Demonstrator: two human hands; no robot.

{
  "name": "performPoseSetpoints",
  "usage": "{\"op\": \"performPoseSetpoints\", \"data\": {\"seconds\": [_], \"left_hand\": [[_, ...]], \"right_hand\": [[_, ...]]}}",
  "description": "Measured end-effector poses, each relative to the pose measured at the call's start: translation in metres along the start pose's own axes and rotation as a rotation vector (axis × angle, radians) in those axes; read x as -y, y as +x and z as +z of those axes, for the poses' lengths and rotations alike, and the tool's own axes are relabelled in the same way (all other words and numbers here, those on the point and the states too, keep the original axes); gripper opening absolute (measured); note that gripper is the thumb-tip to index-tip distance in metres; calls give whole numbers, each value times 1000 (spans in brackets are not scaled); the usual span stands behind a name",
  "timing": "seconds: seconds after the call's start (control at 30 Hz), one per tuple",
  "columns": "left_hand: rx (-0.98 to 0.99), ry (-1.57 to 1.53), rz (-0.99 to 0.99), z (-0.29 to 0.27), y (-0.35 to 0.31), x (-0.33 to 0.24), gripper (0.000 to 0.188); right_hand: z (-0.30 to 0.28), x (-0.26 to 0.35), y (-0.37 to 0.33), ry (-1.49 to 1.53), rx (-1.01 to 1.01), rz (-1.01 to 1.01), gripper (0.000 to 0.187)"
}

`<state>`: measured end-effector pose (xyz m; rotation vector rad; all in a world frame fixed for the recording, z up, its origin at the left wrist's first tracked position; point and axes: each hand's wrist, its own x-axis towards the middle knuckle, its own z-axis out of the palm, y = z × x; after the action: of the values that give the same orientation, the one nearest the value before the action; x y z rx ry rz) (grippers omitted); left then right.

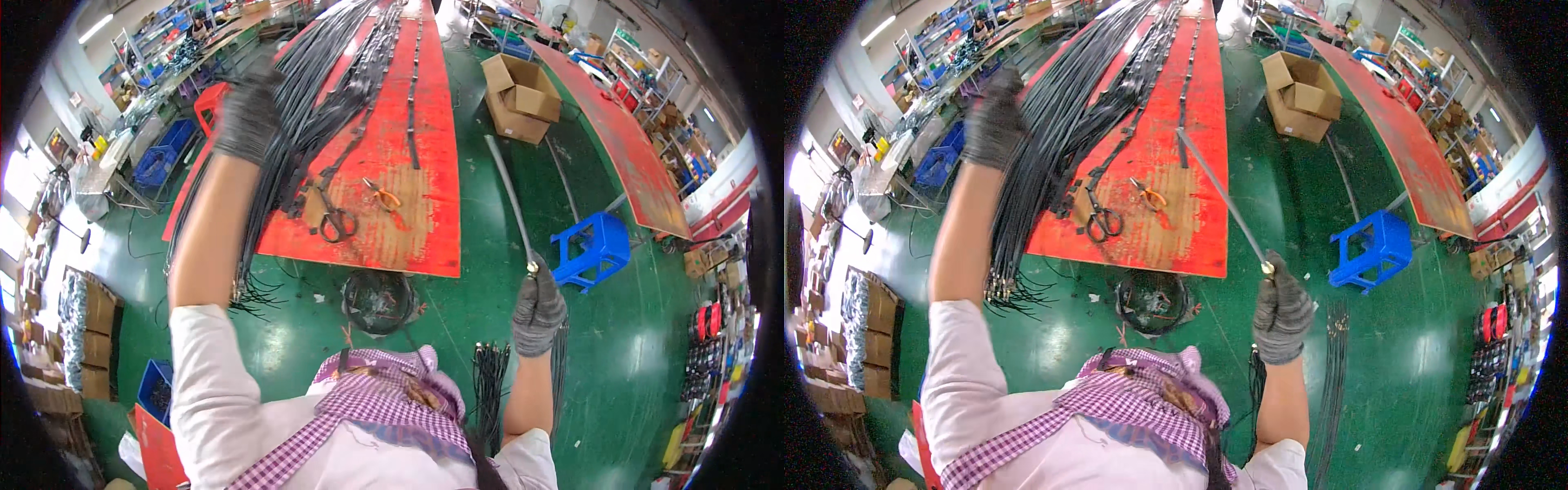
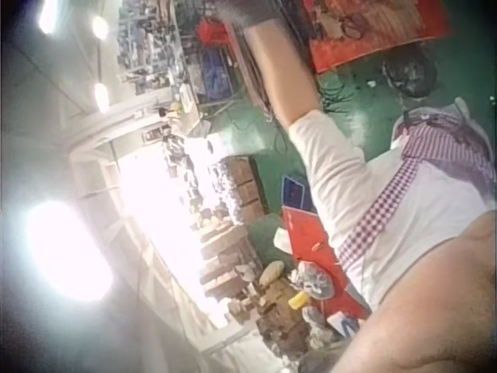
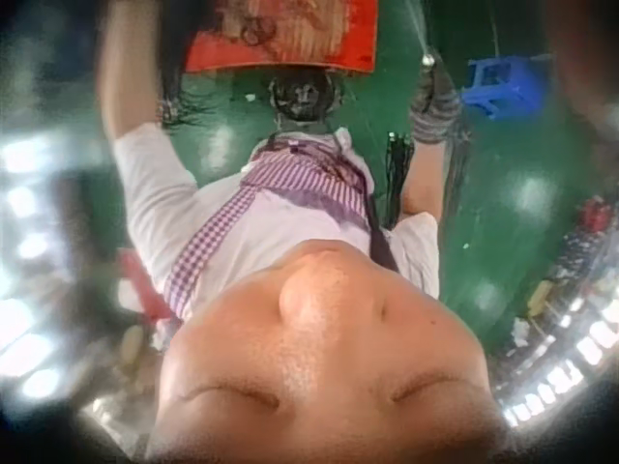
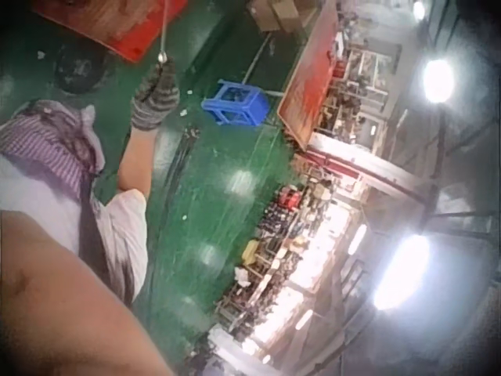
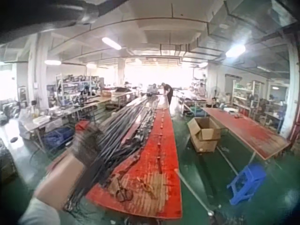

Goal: The person uses pliers to strip the ends of black cables and then cuts them to length using shears on a red workbench. The cut cable pieces are gathered and placed on the floor.

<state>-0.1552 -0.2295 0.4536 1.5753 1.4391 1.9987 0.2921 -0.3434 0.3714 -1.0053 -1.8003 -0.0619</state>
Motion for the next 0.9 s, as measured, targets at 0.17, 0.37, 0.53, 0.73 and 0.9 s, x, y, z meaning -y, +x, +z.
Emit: {"op": "performPoseSetpoints", "data": {"seconds": [0.17, 0.37, 0.53, 0.73, 0.9], "left_hand": [[382, -352, -482, 138, -115, -48, 21], [445, -648, -449, 192, -170, -46, 21], [485, -635, -344, 220, -187, -72, 21], [641, -566, -343, 219, -201, -97, 21], [624, -517, -271, 221, -209, -107, 23]], "right_hand": [[18, 25, -17, -7, 284, 249, 19], [-16, 41, -45, -96, 287, 470, 15], [-43, 43, -68, -114, 129, 474, 13], [-64, 42, -77, -116, 77, 481, 15], [-72, 45, -73, -70, 92, 468, 14]]}}
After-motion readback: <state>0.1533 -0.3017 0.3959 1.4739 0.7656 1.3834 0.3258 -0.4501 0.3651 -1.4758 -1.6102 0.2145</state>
